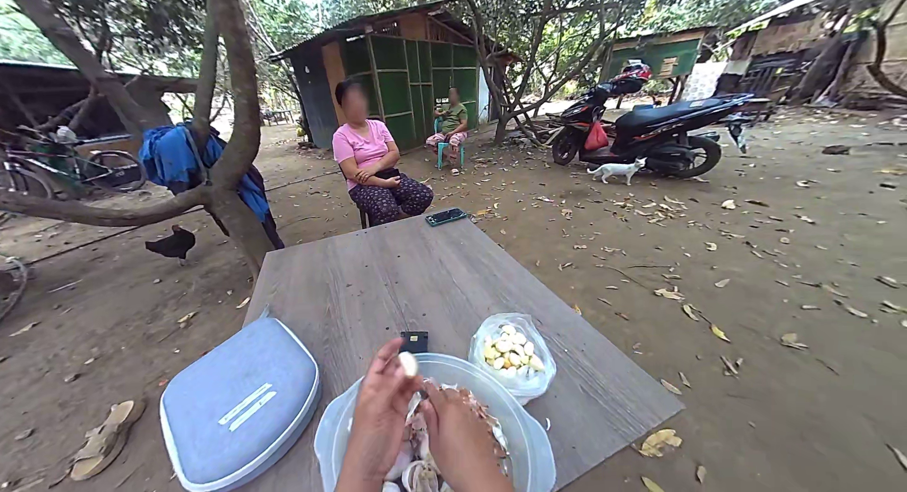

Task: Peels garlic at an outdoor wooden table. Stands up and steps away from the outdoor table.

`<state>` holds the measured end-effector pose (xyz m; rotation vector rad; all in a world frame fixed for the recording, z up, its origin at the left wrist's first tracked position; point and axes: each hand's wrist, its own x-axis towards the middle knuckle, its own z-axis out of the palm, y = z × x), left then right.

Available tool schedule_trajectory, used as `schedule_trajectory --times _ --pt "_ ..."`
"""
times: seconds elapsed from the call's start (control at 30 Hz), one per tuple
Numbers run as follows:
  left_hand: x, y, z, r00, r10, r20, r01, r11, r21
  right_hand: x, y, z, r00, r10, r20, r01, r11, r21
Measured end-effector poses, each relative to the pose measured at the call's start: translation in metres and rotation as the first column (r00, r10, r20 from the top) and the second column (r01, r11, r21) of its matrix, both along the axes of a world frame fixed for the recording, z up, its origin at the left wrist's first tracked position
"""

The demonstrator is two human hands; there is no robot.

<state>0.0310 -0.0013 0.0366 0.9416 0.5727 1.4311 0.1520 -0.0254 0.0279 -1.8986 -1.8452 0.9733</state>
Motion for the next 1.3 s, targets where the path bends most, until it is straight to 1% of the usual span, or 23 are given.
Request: schedule_trajectory --times 0.03,0.07,0.13,0.17,0.23,0.3,0.33,0.37,0.4,0.47,0.53,0.6,0.7,0.77,0.83,0.87,0.93,1.0,1.07,1.1,1.13,1.2,1.3 --pt "0.013 0.002 0.012 0.976 -0.038 -0.213 0.058 0.994 0.092 -0.001 -0.002 0.004 1.000 0.009 0.020 -0.009 1.000 -0.001" --pt "0.029 0.007 0.024 0.896 -0.067 -0.440 0.148 0.977 0.153 -0.003 -0.006 0.008 0.999 0.017 0.044 -0.017 1.000 -0.005" --pt "0.066 0.021 0.049 0.594 -0.087 -0.800 0.320 0.937 0.136 -0.005 -0.012 0.010 0.994 0.050 0.096 -0.052 0.999 0.011" --pt "0.086 0.030 0.056 0.421 -0.077 -0.904 0.373 0.923 0.094 -0.005 -0.013 0.004 0.992 0.079 0.099 -0.082 0.996 0.032" --pt "0.120 0.052 0.057 0.136 -0.065 -0.988 0.416 0.909 -0.003 -0.003 -0.009 -0.015 0.997 0.080 -0.010 -0.079 0.989 0.122" --pt "0.138 0.062 0.060 -0.037 -0.039 -0.999 0.421 0.906 -0.051 -0.002 -0.005 -0.027 0.995 0.089 -0.047 -0.081 0.984 0.160" --pt "0.139 0.060 0.067 -0.039 0.005 -0.999 0.421 0.907 -0.012 -0.002 -0.004 -0.026 0.996 0.084 -0.038 -0.078 0.987 0.137" --pt "0.134 0.053 0.076 0.020 0.065 -0.998 0.417 0.907 0.068 0.000 -0.005 -0.021 0.996 0.073 -0.060 -0.064 0.989 0.134" --pt "0.123 0.044 0.085 0.125 0.144 -0.982 0.403 0.897 0.183 0.003 -0.007 -0.014 0.990 0.055 -0.126 -0.036 0.989 0.142" --pt "0.092 0.023 0.093 0.361 0.363 -0.859 0.292 0.831 0.473 0.009 -0.008 -0.005 0.926 -0.026 -0.378 0.105 0.976 0.191" --pt "0.054 0.008 0.088 0.498 0.531 -0.686 0.118 0.742 0.660 0.016 0.001 -0.013 0.773 -0.056 -0.632 0.238 0.949 0.207" --pt "0.019 -0.002 0.075 0.537 0.560 -0.631 -0.017 0.755 0.656 0.025 0.006 -0.015 0.584 -0.044 -0.811 0.247 0.961 0.125" --pt "-0.014 -0.005 0.046 0.517 0.421 -0.745 -0.070 0.889 0.453 0.046 0.007 -0.003 0.390 -0.076 -0.918 0.237 0.971 0.020" --pt "-0.020 -0.002 0.033 0.464 0.106 -0.880 0.101 0.980 0.171 0.060 0.006 0.008 0.248 -0.134 -0.960 0.272 0.960 -0.064" --pt "-0.011 0.007 0.018 0.298 -0.191 -0.935 0.354 0.932 -0.078 0.068 0.004 0.024 0.116 -0.191 -0.975 0.358 0.923 -0.138" --pt "-0.002 0.012 0.009 0.199 -0.246 -0.949 0.440 0.887 -0.137 0.072 0.004 0.030 0.083 -0.196 -0.977 0.400 0.905 -0.147" --pt "0.017 0.018 -0.011 0.028 -0.194 -0.981 0.471 0.868 -0.158 0.076 0.001 0.039 0.069 -0.178 -0.982 0.464 0.877 -0.127" --pt "0.032 0.026 -0.030 -0.168 -0.111 -0.979 0.404 0.899 -0.171 0.078 -0.004 0.044 0.070 -0.150 -0.986 0.503 0.859 -0.094" --pt "0.040 0.031 -0.037 -0.347 -0.094 -0.933 0.373 0.899 -0.230 0.077 -0.007 0.046 0.087 -0.136 -0.987 0.520 0.851 -0.071" --pt "0.042 0.031 -0.036 -0.400 -0.083 -0.913 0.383 0.890 -0.249 0.076 -0.009 0.045 0.098 -0.132 -0.986 0.522 0.851 -0.063" --pt "0.042 0.031 -0.034 -0.418 -0.075 -0.905 0.403 0.878 -0.258 0.074 -0.010 0.044 0.102 -0.136 -0.985 0.524 0.849 -0.063" --pt "0.034 0.034 -0.036 -0.336 -0.113 -0.935 0.431 0.864 -0.259 0.072 -0.010 0.041 0.096 -0.144 -0.985 0.528 0.846 -0.073" --pt "0.010 0.041 -0.028 0.084 -0.246 -0.966 0.346 0.916 -0.203 0.074 -0.011 0.039 0.078 -0.156 -0.985 0.537 0.839 -0.091"
